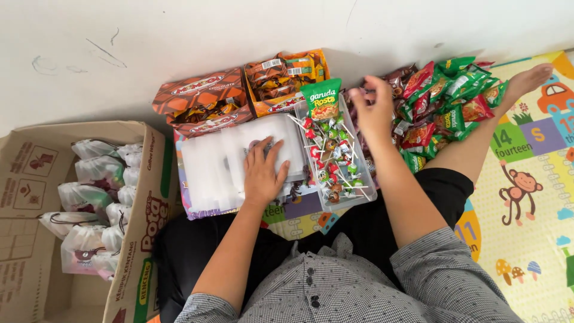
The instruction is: Packing various small snack packets into plastic bags and placing them in a box
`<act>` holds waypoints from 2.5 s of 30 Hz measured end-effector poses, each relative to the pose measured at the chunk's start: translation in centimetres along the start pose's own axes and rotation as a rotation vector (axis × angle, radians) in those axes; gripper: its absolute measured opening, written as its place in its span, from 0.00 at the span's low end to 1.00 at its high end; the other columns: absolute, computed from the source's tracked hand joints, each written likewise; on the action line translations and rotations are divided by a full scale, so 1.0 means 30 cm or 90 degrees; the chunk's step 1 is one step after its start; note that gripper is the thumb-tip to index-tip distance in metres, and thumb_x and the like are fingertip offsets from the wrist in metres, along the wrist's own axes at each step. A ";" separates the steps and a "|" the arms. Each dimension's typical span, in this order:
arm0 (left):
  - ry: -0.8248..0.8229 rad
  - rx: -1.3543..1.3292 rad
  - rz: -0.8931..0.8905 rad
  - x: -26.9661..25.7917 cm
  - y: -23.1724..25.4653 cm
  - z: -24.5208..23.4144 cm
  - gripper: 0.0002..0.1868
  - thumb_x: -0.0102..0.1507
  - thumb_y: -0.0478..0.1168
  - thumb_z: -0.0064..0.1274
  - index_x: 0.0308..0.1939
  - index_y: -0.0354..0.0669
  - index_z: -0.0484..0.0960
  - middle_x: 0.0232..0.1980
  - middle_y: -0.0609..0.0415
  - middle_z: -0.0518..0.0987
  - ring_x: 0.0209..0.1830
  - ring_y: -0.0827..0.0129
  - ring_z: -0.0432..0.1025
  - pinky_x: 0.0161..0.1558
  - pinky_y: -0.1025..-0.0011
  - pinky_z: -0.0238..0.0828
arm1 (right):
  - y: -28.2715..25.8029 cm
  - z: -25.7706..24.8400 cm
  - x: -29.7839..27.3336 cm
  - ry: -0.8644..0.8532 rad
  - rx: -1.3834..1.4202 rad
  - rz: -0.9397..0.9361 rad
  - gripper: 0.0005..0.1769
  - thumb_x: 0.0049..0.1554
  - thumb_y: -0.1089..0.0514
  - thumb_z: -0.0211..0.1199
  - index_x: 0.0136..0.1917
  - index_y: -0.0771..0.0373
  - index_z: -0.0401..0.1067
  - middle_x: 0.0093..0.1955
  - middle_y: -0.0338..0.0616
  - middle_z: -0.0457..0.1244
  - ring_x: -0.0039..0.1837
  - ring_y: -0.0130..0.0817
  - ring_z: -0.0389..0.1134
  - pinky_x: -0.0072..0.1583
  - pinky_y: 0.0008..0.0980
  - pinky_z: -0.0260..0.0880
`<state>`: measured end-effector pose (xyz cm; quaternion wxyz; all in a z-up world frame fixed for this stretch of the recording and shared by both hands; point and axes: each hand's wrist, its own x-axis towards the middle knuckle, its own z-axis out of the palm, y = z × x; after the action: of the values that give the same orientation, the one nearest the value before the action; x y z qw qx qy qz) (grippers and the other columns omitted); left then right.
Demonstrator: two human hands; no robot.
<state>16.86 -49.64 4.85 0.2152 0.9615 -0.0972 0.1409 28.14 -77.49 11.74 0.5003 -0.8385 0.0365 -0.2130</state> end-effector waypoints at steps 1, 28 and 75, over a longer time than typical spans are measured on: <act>-0.002 0.001 0.001 -0.003 0.001 -0.002 0.29 0.69 0.64 0.33 0.71 0.64 0.67 0.70 0.56 0.61 0.71 0.57 0.55 0.69 0.54 0.53 | 0.088 -0.023 0.016 0.001 0.000 0.002 0.23 0.65 0.52 0.67 0.69 0.61 0.65 0.61 0.50 0.60 0.58 0.45 0.66 0.54 0.36 0.74; 0.150 -0.214 0.211 0.006 0.425 -0.220 0.42 0.55 0.44 0.68 0.72 0.50 0.66 0.70 0.36 0.64 0.72 0.41 0.60 0.70 0.45 0.58 | -0.266 -0.266 -0.445 -0.055 0.024 -0.293 0.14 0.65 0.66 0.57 0.63 0.66 0.76 0.51 0.51 0.67 0.51 0.45 0.71 0.51 0.40 0.71; 0.027 -0.434 -0.085 -0.087 0.309 -0.300 0.26 0.71 0.45 0.46 0.69 0.35 0.63 0.64 0.39 0.69 0.55 0.48 0.76 0.50 0.54 0.79 | 0.043 0.019 -0.068 -0.146 -0.082 -0.049 0.36 0.56 0.36 0.74 0.64 0.63 0.70 0.54 0.58 0.68 0.61 0.58 0.68 0.63 0.50 0.67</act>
<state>10.06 -53.58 15.43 0.5349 0.8352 -0.0711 0.1062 26.70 -77.11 9.74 0.4377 -0.8885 -0.0396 -0.1318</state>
